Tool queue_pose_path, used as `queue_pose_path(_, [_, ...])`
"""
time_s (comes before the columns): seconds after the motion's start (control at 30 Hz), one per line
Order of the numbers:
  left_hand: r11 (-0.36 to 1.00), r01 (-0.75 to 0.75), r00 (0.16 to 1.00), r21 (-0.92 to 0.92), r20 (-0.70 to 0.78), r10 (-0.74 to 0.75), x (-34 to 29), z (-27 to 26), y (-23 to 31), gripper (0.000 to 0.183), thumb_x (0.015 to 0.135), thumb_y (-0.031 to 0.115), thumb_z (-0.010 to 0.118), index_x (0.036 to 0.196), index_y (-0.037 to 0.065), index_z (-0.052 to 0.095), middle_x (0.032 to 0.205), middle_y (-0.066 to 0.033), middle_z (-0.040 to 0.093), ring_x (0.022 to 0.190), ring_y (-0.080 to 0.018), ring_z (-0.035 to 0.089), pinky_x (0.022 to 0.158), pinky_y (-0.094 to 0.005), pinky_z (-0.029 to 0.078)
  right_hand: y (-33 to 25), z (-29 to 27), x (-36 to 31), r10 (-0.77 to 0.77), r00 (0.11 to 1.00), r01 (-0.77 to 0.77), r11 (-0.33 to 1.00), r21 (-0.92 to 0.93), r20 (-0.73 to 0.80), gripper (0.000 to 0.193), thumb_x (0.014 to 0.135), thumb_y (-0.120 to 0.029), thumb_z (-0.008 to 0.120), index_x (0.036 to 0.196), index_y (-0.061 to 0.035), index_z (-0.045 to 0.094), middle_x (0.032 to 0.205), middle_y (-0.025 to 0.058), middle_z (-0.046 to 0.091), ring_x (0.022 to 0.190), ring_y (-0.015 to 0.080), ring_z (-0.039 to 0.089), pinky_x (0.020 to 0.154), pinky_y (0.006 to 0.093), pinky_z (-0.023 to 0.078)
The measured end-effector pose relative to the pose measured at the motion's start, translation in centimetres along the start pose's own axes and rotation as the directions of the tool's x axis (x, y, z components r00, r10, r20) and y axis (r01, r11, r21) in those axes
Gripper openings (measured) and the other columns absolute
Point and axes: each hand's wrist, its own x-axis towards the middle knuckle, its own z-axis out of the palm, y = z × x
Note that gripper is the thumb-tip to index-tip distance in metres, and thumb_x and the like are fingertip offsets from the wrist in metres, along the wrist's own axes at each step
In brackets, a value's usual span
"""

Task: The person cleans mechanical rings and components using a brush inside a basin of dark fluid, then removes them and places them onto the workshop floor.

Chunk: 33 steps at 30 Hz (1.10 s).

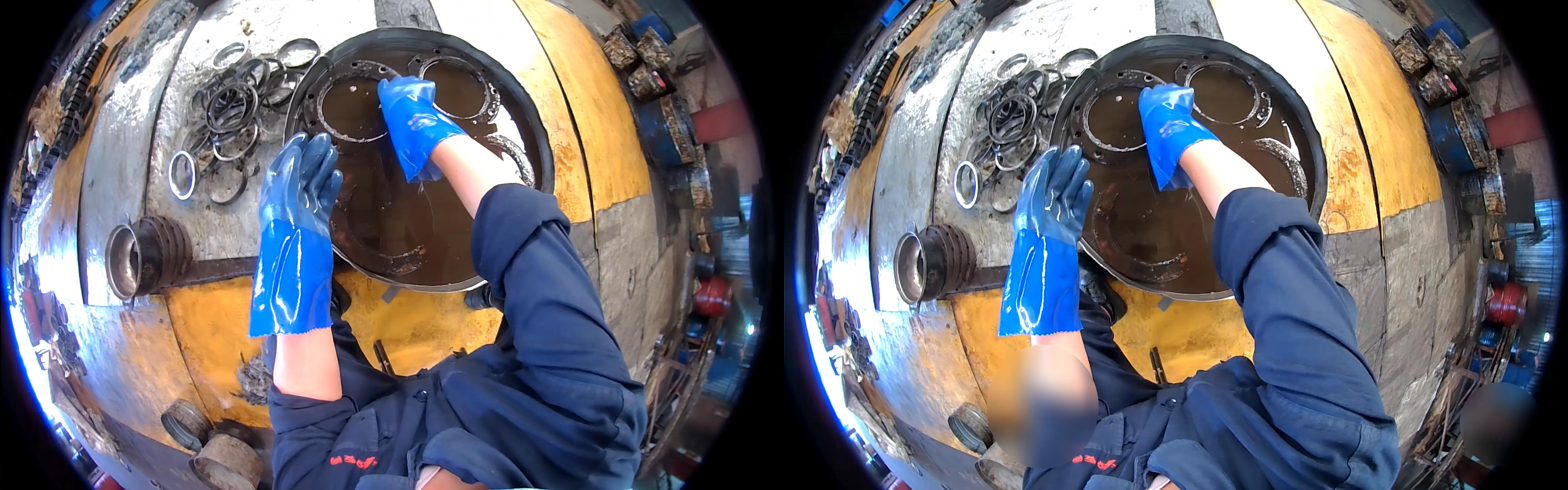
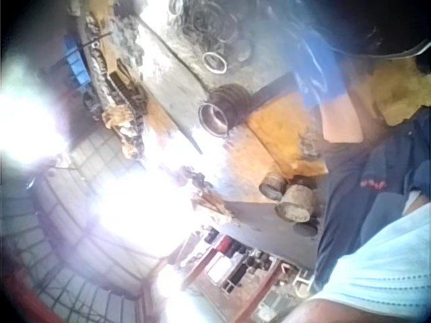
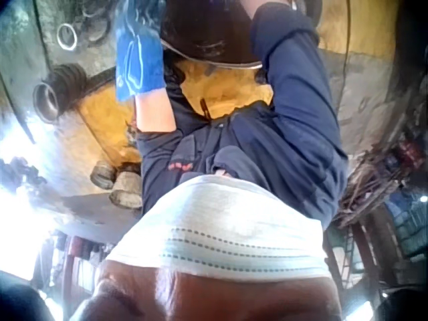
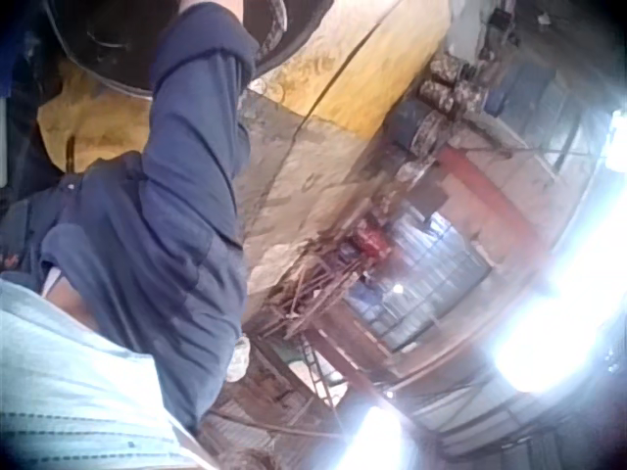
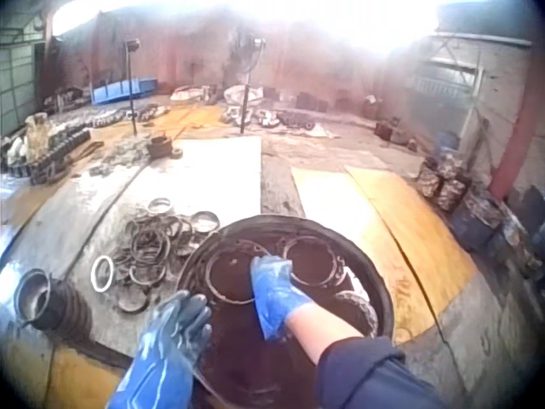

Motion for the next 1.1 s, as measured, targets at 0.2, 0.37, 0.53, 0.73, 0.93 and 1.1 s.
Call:
queue_pose_path(0.2, [1.0, -0.028, 0.997, -0.007, 0.073, 0.028, -0.4, -0.7, 0.7, 0.038, 0.109, 0.03, 0.059, 0.143, 0.012, 0.059, 0.142, -0.0178, 0.067, 0.123, -0.031, 0.07, 0.09, -0.0409, 0.064, -0.7, 0.0, 0.2, -0.015, 0.998, 0.019, 0.997, -0.078, 0.057, 0.04, 0.09, -0.02, 0.081, 0.129, -0.0188, 0.077, 0.126, 0.0055, 0.077, 0.117, 0.0275, 0.075, 0.09, 0.0459, 0.061])
queue_pose_path(0.37, [0.939, -0.168, 0.985, 0.301, 0.017, 0.17, -1.8, 1.9, 0.6, 0.035, 0.107, 0.022, 0.064, 0.14, 0.009, 0.061, 0.132, -0.0143, 0.073, 0.115, -0.0247, 0.073, 0.082, -0.0334, 0.062, 2.3, -2.7, -1.8, -0.034, 0.997, 0.023, 0.987, 0.159, 0.067, 0.033, 0.095, -0.032, 0.074, 0.126, -0.0195, 0.075, 0.126, 0.0064, 0.076, 0.118, 0.0301, 0.073, 0.095, 0.0467, 0.059])
queue_pose_path(0.53, [0.393, -0.413, 0.884, 0.822, 0.259, 0.388, -0.5, 1.1, -1.5, 0.059, 0.093, 0.016, 0.078, 0.146, 0.002, 0.057, 0.136, -0.0176, 0.069, 0.124, -0.0251, 0.068, 0.1, -0.0378, 0.056, 7.8, -7.0, -9.8, -0.157, 0.959, 0.236, 0.902, 0.361, -0.236, 0.028, 0.096, -0.032, 0.072, 0.114, -0.0105, 0.073, 0.113, 0.0167, 0.075, 0.107, 0.0389, 0.071, 0.091, 0.0479, 0.057])
queue_pose_path(0.73, [-0.023, -0.618, 0.717, 0.786, 0.575, 0.393, -1.3, 1.3, -4.1, 0.075, 0.083, 0.018, 0.081, 0.151, 0.003, 0.054, 0.147, -0.02, 0.063, 0.135, -0.0335, 0.061, 0.115, -0.0386, 0.049, 10.8, -8.0, -19.3, -0.203, 0.951, 0.285, 0.866, 0.411, -0.232, 0.026, 0.094, -0.031, 0.074, 0.108, -0.0086, 0.071, 0.101, 0.0174, 0.073, 0.104, 0.0392, 0.07, 0.089, 0.0491, 0.055])
queue_pose_path(0.93, [-0.06, -0.587, 0.809, 0.807, 0.587, -0.02, -0.6, 1.6, -4.6, 0.036, 0.088, 0.007, 0.071, 0.124, 0.009, 0.072, 0.111, -0.0189, 0.075, 0.107, -0.0383, 0.072, 0.092, -0.0419, 0.057, 10.3, -7.0, -23.7, -0.259, 0.93, 0.358, 0.805, 0.473, -0.262, 0.033, 0.094, -0.021, 0.077, 0.126, -0.0139, 0.073, 0.109, 0.014, 0.074, 0.104, 0.0324, 0.071, 0.092, 0.0409, 0.055])
queue_pose_path(1.1, [-0.153, -0.663, 0.746, 0.733, 0.663, -0.056, 0.2, 1.5, -6.9, 0.032, 0.091, 0.021, 0.075, 0.121, 0.011, 0.074, 0.116, -0.0175, 0.074, 0.111, -0.0399, 0.069, 0.095, -0.0436, 0.056, 11.4, -0.7, -21.3, -0.168, 0.985, 0.085, 0.281, 0.956, -0.038, 0.061, 0.085, -0.038, 0.088, 0.133, -0.006, 0.067, 0.113, 0.008, 0.075, 0.109, 0.0158, 0.067, 0.099, 0.0348, 0.053])
